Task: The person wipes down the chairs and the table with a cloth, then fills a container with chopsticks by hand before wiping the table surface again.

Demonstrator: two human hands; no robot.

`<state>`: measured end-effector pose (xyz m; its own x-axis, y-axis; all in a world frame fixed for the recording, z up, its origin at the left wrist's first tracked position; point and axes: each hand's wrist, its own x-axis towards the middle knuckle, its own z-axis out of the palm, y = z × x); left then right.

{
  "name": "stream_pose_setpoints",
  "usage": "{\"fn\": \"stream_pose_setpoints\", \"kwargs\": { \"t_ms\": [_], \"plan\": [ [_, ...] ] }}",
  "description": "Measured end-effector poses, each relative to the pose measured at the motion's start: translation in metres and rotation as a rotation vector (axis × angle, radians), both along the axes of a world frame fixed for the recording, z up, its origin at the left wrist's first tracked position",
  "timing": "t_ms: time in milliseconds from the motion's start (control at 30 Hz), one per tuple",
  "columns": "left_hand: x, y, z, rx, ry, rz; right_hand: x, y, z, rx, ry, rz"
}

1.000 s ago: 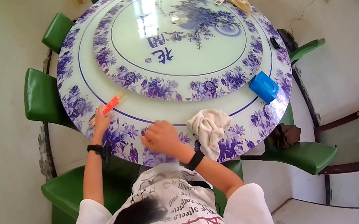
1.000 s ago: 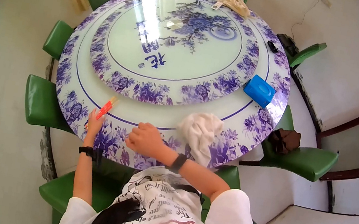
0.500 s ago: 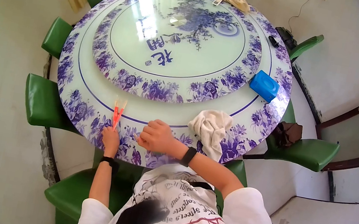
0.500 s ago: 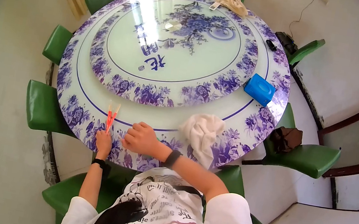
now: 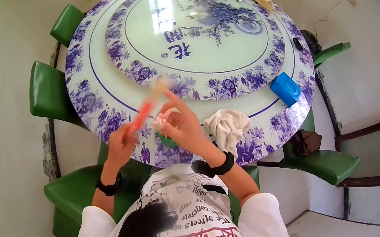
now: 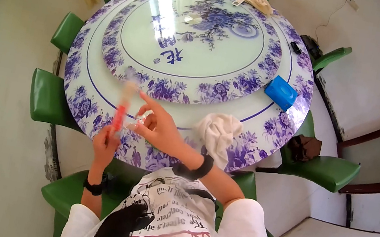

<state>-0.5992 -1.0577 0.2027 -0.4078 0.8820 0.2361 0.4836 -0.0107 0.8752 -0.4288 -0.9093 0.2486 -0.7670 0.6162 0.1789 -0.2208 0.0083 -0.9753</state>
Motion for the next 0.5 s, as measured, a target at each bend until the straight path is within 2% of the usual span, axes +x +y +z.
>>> {"fn": "stream_pose_setpoints", "kwargs": {
  "t_ms": [100,200,400,500],
  "plan": [
    [0.023,0.01,0.022,-0.025,-0.023,-0.209,0.013,0.006,0.016,-0.11,-0.08,0.177],
    [0.029,0.011,0.016,-0.065,-0.163,-0.285,0.032,0.01,0.024,0.157,-0.111,0.137],
    [0.031,-0.007,-0.01,-0.217,-0.285,-0.255,0.061,0.006,0.01,-0.108,-0.243,0.068],
    [0.032,-0.015,-0.011,-0.254,-0.272,-0.26,0.069,0.008,-0.008,-0.109,-0.199,0.097]
  ]
}}
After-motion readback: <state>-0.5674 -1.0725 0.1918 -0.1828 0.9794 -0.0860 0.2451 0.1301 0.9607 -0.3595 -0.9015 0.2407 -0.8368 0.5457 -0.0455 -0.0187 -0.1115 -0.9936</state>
